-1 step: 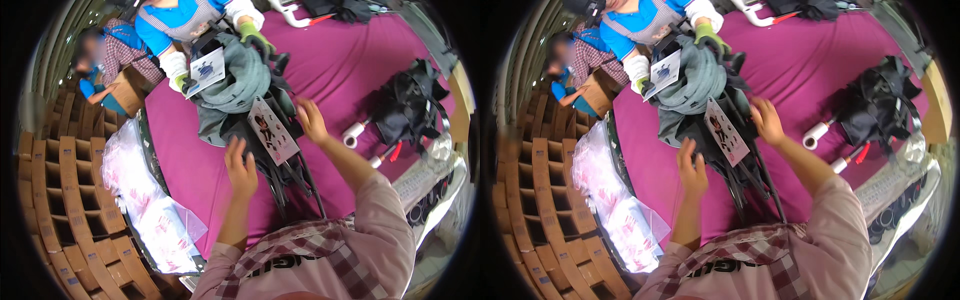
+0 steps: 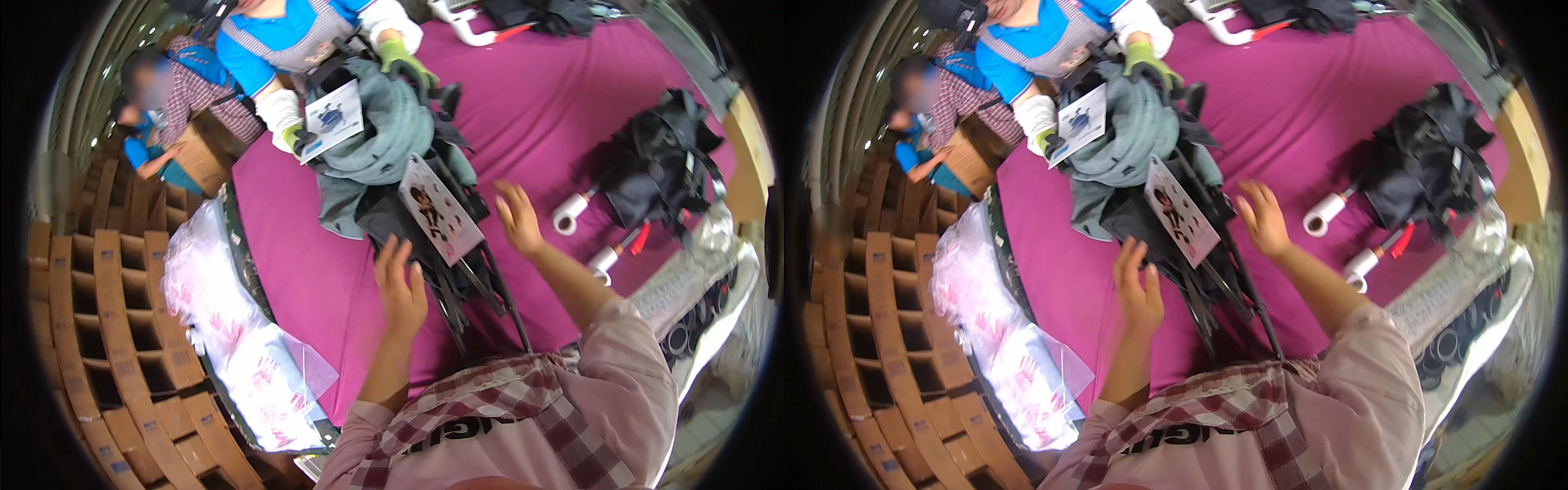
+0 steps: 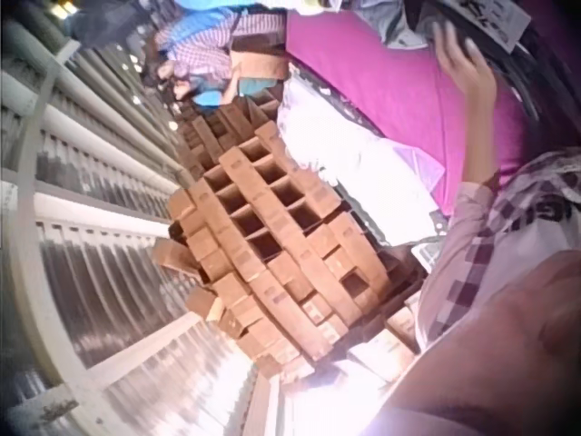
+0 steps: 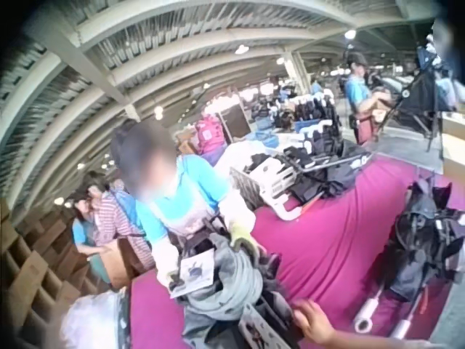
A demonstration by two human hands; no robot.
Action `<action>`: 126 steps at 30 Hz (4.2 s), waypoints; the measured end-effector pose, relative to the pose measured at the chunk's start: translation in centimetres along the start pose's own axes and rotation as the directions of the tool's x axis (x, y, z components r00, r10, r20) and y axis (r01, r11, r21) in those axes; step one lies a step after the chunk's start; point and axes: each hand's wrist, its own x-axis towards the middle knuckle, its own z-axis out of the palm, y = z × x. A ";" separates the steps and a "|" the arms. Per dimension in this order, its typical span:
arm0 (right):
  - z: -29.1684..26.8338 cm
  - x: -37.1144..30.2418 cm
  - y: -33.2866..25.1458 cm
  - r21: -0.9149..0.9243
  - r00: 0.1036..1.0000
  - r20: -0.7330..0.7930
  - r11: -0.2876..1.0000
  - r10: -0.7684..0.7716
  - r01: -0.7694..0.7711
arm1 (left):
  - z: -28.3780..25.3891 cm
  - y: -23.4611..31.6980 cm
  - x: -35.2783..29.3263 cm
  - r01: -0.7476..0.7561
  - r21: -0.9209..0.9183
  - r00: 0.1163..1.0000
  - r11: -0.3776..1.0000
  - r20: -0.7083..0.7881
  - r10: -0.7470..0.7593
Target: The person assembles baby strollers by unpacking frames from plastic bags, attaching wheels, and placing fabric seats onto the frames. The person repeats this process for multiple units on a pink-covered table in a warehouse setting.
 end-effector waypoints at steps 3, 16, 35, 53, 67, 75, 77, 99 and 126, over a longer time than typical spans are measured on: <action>-8.1 -14.8 -2.6 -0.154 0.923 -0.041 0.910 0.383 -0.385 | 0.8 2.0 -5.9 -0.077 -0.151 0.976 0.986 0.192 0.106; -24.9 -35.0 -12.7 -0.003 0.573 -0.607 0.719 0.551 -0.695 | 7.5 17.7 -15.7 -0.327 -0.751 0.419 0.573 0.428 0.801; -53.6 -45.7 12.4 0.792 -0.307 -0.273 0.394 0.912 0.467 | 26.3 40.5 -12.7 -0.332 -0.521 0.421 0.786 0.664 0.618; -54.2 -51.5 6.3 0.766 -0.413 -0.503 0.613 0.759 0.195 | 35.9 34.0 -11.3 -0.554 -0.134 0.232 0.821 0.923 0.307; -41.7 -64.3 -4.2 0.839 -0.577 -0.439 0.543 0.688 0.009 | 19.7 13.2 -14.9 -0.130 -0.294 0.480 0.947 0.817 0.319; -52.7 -50.7 3.8 0.706 -0.079 -0.619 0.508 0.782 -0.494 | 25.5 25.7 -12.3 -0.067 -0.383 0.541 0.921 0.762 0.356; -51.0 -50.3 8.8 0.349 0.089 -0.708 0.457 0.700 -0.818 | 26.4 27.5 -12.0 -0.095 -0.325 0.542 0.941 0.776 0.323; -45.4 -41.4 19.3 -0.127 0.419 -0.693 0.472 0.587 -0.872 | 25.0 30.5 -12.8 0.005 -0.059 0.479 0.998 0.876 0.050; -40.8 -39.2 26.6 0.624 -0.109 0.483 -0.429 0.869 -0.653 | 21.2 27.8 -15.4 0.103 -0.067 0.582 0.992 0.813 -0.005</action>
